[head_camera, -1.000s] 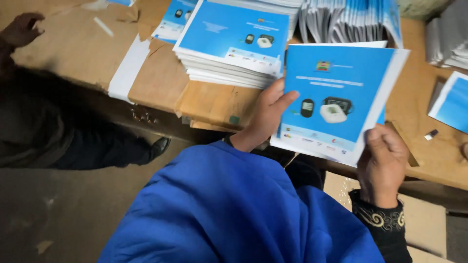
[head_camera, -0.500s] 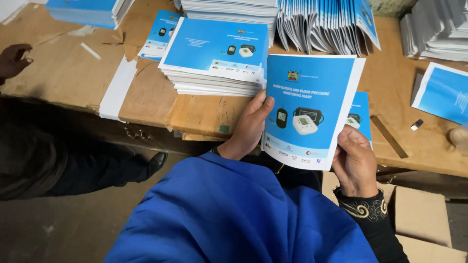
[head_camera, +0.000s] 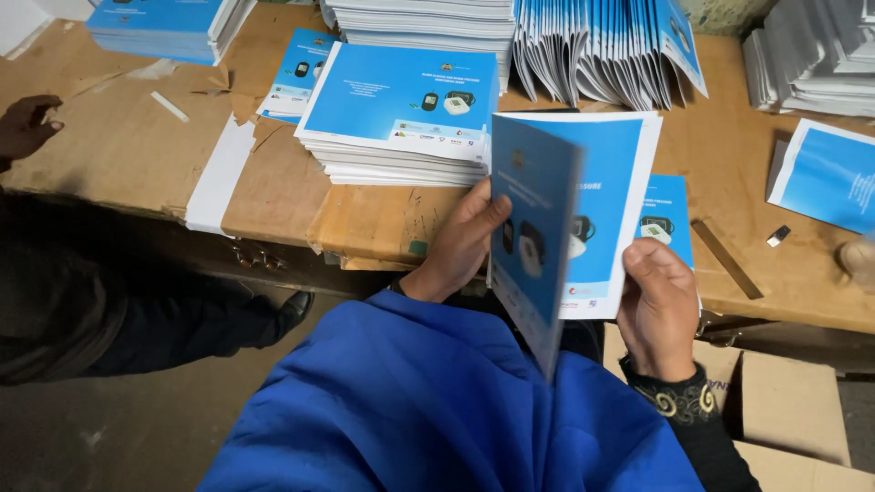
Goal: Folding printed paper sheets into booklets and stacking them on a table.
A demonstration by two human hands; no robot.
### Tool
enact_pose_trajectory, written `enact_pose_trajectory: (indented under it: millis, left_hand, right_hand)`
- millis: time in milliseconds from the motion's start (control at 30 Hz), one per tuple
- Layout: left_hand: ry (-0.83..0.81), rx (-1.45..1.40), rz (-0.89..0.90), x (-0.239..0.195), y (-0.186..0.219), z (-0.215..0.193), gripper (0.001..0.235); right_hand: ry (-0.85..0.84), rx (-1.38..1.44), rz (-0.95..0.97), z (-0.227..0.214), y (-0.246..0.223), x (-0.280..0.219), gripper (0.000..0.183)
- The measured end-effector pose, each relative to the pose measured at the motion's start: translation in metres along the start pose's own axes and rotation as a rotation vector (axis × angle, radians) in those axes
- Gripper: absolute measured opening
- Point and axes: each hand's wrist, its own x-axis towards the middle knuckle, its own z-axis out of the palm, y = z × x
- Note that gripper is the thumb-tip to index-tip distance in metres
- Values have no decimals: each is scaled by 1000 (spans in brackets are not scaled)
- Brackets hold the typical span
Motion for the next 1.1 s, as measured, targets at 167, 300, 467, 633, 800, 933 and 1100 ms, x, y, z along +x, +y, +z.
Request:
enact_pose_trajectory:
  millis: [167,300,467,633,800,933,1100]
  left_hand:
    - [57,-18,3,-3,20,18,40]
    - [147,-46,-35,-1,0,6,46]
    - [327,38,188,7,-5,-25,60]
    - [404,687,385,-4,14,-26,59]
    - [296,527,-93,0,-11,-10,54]
    - [175,129,-159,-5,-12,11,49]
    - [182,129,-168,-7,-15,5,54]
  right_hand:
    - [129,-202,-202,-16,11,3,12]
    - [268,-409,-265,-7,-1,2,13]
    - [406,-474,-480,-76,-11,26,12]
    - [254,-313,-551,-82,-26,30,28]
    - [311,-805,-306,-64,2,15,13]
    - [77,-4,-69,-33,20,15,6]
    - [-55,202,195,-37,31,15,17]
